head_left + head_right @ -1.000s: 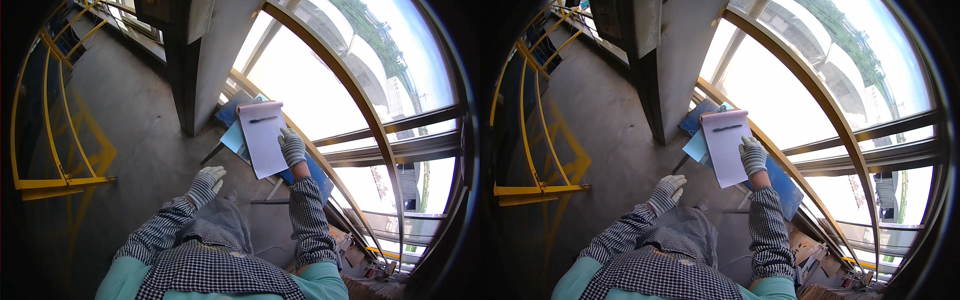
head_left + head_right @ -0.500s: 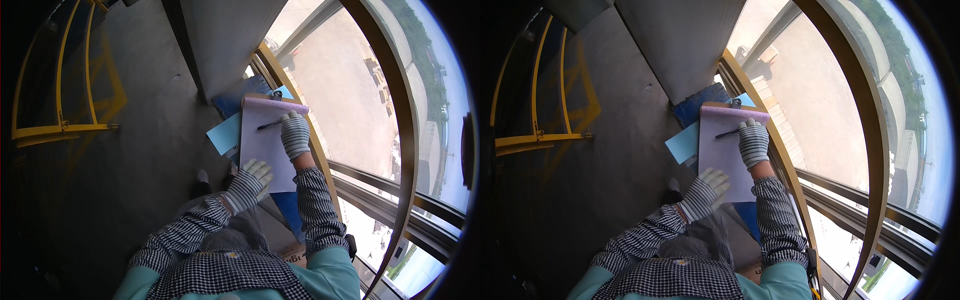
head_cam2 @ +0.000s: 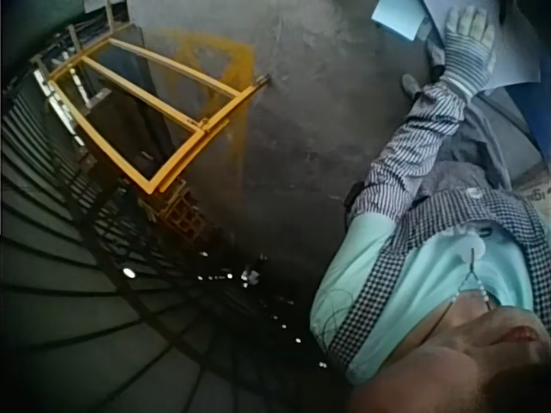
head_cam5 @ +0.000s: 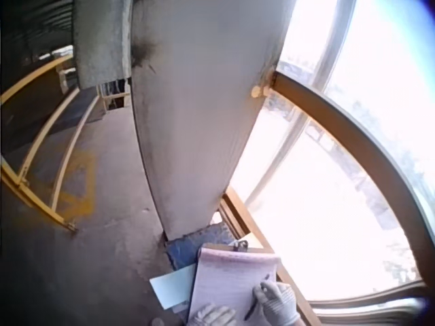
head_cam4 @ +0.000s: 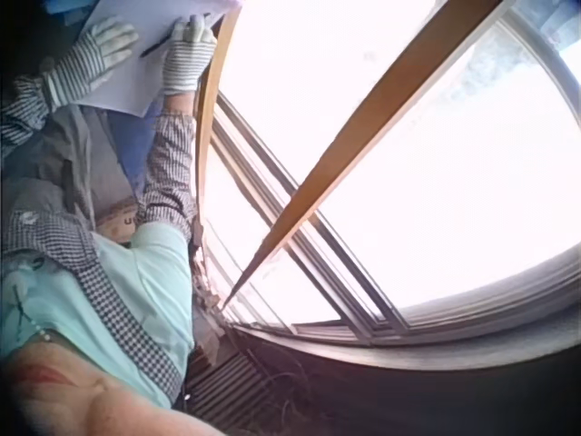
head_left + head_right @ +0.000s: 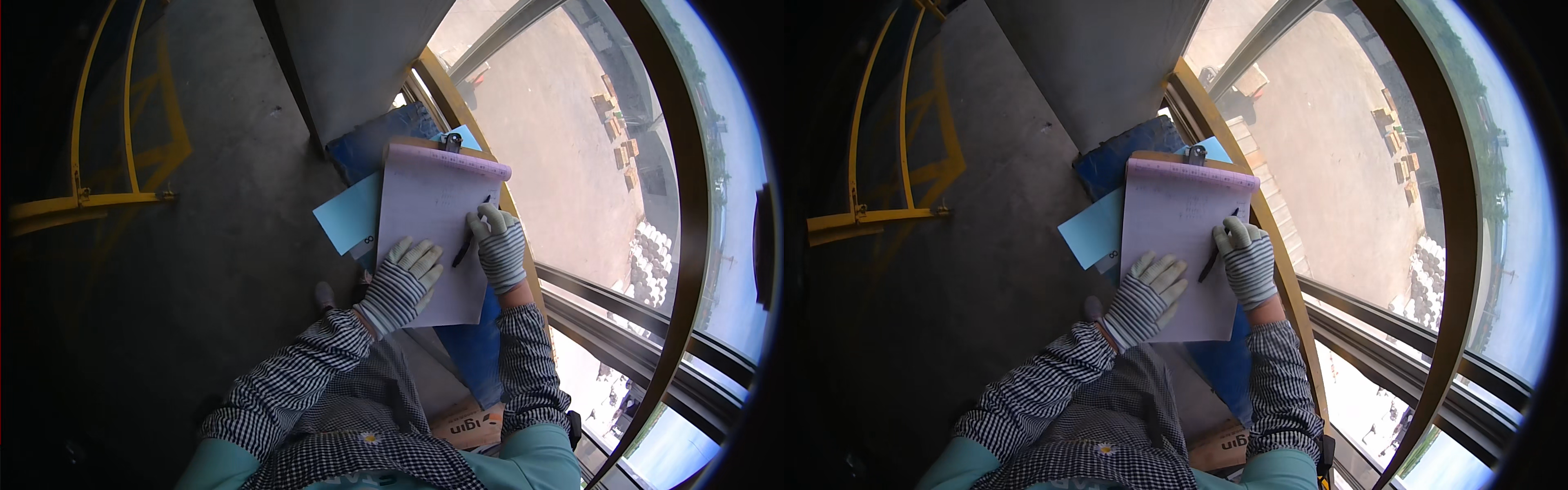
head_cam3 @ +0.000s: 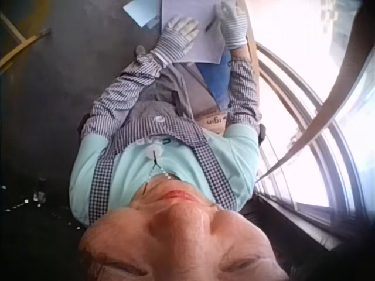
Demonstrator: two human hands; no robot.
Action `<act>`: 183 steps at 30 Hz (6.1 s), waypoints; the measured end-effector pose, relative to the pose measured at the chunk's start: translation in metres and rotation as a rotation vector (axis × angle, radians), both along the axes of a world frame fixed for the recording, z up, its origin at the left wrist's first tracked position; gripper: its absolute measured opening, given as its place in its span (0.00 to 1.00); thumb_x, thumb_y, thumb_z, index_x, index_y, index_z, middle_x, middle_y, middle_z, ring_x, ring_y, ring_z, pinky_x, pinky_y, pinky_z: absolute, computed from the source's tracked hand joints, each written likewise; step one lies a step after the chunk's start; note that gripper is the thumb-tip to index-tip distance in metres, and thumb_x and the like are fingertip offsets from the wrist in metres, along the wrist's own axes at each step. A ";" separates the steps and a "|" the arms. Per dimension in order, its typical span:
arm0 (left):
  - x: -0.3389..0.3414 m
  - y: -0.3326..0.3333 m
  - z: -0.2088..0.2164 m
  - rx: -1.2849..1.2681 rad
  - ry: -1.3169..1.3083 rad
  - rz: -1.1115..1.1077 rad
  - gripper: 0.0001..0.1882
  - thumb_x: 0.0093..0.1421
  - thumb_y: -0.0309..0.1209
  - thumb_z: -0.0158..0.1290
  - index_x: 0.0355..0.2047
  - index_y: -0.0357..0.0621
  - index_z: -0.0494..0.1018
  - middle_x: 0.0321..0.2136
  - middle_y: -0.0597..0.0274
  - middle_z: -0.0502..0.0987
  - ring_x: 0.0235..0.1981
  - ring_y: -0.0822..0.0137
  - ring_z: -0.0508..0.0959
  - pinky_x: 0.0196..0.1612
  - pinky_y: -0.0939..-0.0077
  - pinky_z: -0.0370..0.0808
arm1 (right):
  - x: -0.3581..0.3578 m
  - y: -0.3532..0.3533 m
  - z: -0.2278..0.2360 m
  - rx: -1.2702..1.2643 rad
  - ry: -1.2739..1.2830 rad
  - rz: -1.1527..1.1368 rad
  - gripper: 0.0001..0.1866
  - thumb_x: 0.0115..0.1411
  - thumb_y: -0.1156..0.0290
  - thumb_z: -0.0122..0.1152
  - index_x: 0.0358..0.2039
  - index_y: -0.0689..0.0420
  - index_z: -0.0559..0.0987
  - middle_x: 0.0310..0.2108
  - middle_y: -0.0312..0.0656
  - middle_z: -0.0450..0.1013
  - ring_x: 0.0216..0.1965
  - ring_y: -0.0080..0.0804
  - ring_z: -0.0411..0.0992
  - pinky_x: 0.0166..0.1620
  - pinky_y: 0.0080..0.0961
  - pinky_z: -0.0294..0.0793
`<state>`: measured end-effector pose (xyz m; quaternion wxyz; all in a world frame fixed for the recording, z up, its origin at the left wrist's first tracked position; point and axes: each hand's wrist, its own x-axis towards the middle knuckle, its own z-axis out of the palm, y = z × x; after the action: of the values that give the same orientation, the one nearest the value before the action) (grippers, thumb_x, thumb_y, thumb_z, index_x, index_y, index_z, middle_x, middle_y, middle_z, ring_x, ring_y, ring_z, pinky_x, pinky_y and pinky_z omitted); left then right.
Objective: Checking boxes in a warehouse and recording information on a clipboard.
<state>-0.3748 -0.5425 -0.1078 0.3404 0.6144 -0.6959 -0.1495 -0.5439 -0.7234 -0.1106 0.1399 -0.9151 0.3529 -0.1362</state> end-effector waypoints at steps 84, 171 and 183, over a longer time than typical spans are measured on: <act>-0.021 0.014 -0.040 0.111 -0.172 0.098 0.20 0.55 0.42 0.57 0.47 0.54 0.77 0.62 0.60 0.68 0.69 0.50 0.55 0.67 0.27 0.44 | 0.048 0.042 -0.030 0.488 -0.814 -0.311 0.10 0.59 0.79 0.64 0.30 0.57 0.70 0.27 0.43 0.77 0.29 0.26 0.76 0.37 0.23 0.77; -0.027 0.013 -0.041 0.099 -0.175 0.122 0.17 0.57 0.41 0.57 0.46 0.54 0.77 0.62 0.61 0.68 0.70 0.51 0.55 0.69 0.31 0.42 | 0.046 0.042 -0.024 0.302 -0.658 -0.279 0.10 0.60 0.83 0.62 0.30 0.56 0.70 0.29 0.42 0.76 0.37 0.31 0.79 0.43 0.28 0.77; -0.026 0.012 -0.039 0.103 -0.173 0.115 0.18 0.58 0.42 0.56 0.47 0.54 0.76 0.62 0.61 0.68 0.69 0.50 0.56 0.69 0.30 0.43 | 0.047 0.035 -0.040 0.198 -0.814 -0.241 0.09 0.57 0.80 0.66 0.28 0.56 0.72 0.28 0.46 0.78 0.28 0.30 0.78 0.35 0.24 0.77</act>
<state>-0.4010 -0.5304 -0.1473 0.2553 0.6807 -0.6775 -0.1116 -0.4965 -0.6879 -0.1510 0.3380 -0.7212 0.3847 -0.4666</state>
